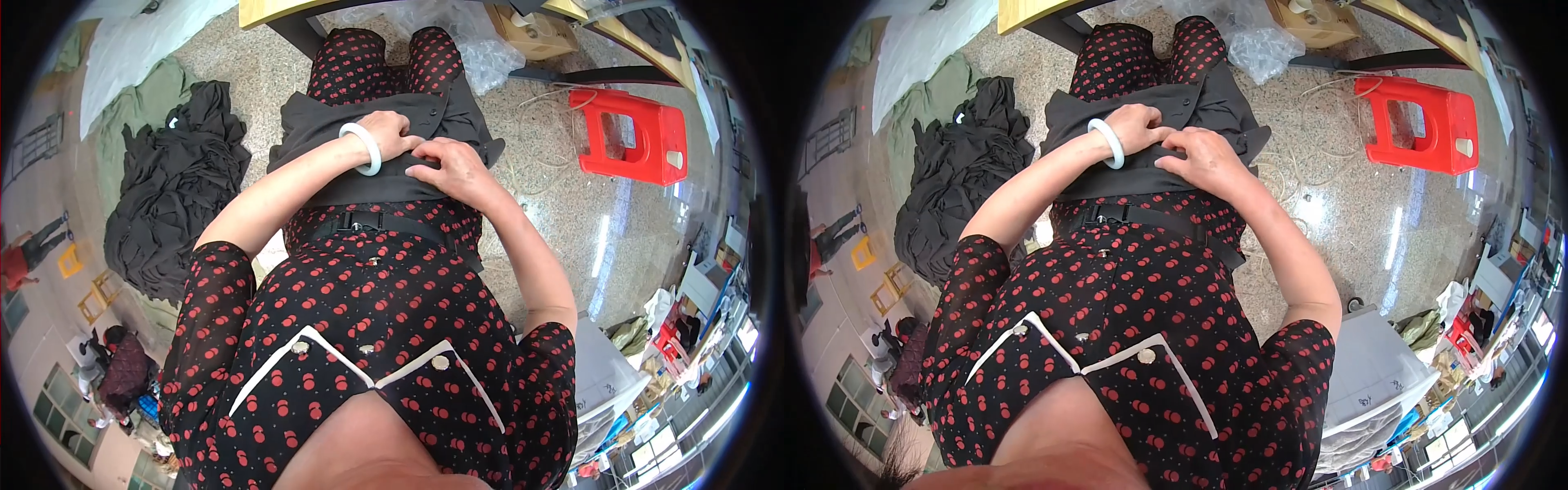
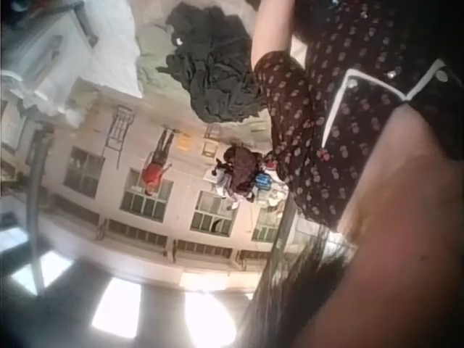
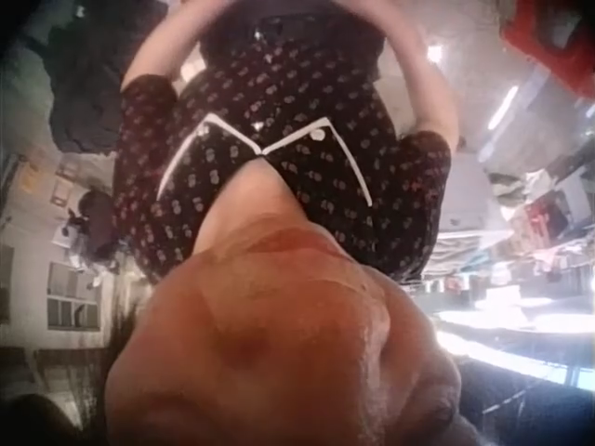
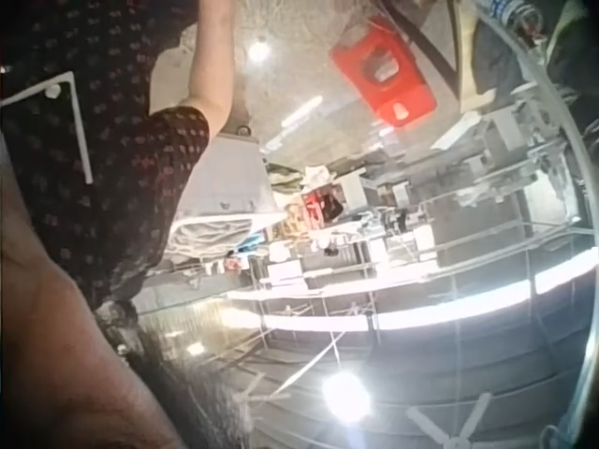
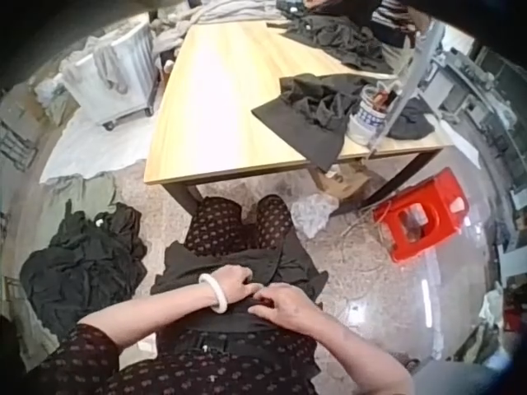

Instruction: Inspecting and organizing pairs of black trousers in a garment factory.

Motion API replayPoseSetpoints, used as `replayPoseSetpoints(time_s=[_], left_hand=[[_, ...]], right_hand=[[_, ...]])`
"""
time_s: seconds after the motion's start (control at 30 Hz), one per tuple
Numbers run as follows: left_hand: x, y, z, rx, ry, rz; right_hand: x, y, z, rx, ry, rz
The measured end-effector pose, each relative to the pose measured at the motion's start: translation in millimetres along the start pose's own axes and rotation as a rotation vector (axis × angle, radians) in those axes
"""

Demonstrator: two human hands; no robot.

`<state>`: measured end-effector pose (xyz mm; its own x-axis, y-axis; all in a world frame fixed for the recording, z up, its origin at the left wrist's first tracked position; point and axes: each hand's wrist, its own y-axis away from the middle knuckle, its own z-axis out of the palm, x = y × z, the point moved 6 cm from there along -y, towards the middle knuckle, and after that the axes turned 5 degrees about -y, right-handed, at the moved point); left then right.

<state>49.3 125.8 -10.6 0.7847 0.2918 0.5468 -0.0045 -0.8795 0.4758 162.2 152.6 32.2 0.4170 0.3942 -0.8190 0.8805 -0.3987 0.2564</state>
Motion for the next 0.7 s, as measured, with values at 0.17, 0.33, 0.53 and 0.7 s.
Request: replayPoseSetpoints(time_s=[0.17, 0.33, 0.53, 0.7], left_hand=[[-4.7, 1.0, -4.8, 0.11, 0.211, -0.001], [-16.8, 6.7, 0.5, -0.009, 0.291, -0.005], [-4.9, 7.2, 8.4, 0.04, 0.117, 0.007], [-18.5, 8.1, 30.5, 0.04, 0.342, -0.215]], right_hand=[[-3.7, -0.4, -3.4, 0.117, -0.02, -0.042], [-6.8, -8.7, 7.6, 0.083, 0.106, -0.125], [-4.3, -8.6, 13.5, 0.103, 0.12, -0.099], [-8.3, -12.5, 17.0, 0.11, 0.14, -0.11]])
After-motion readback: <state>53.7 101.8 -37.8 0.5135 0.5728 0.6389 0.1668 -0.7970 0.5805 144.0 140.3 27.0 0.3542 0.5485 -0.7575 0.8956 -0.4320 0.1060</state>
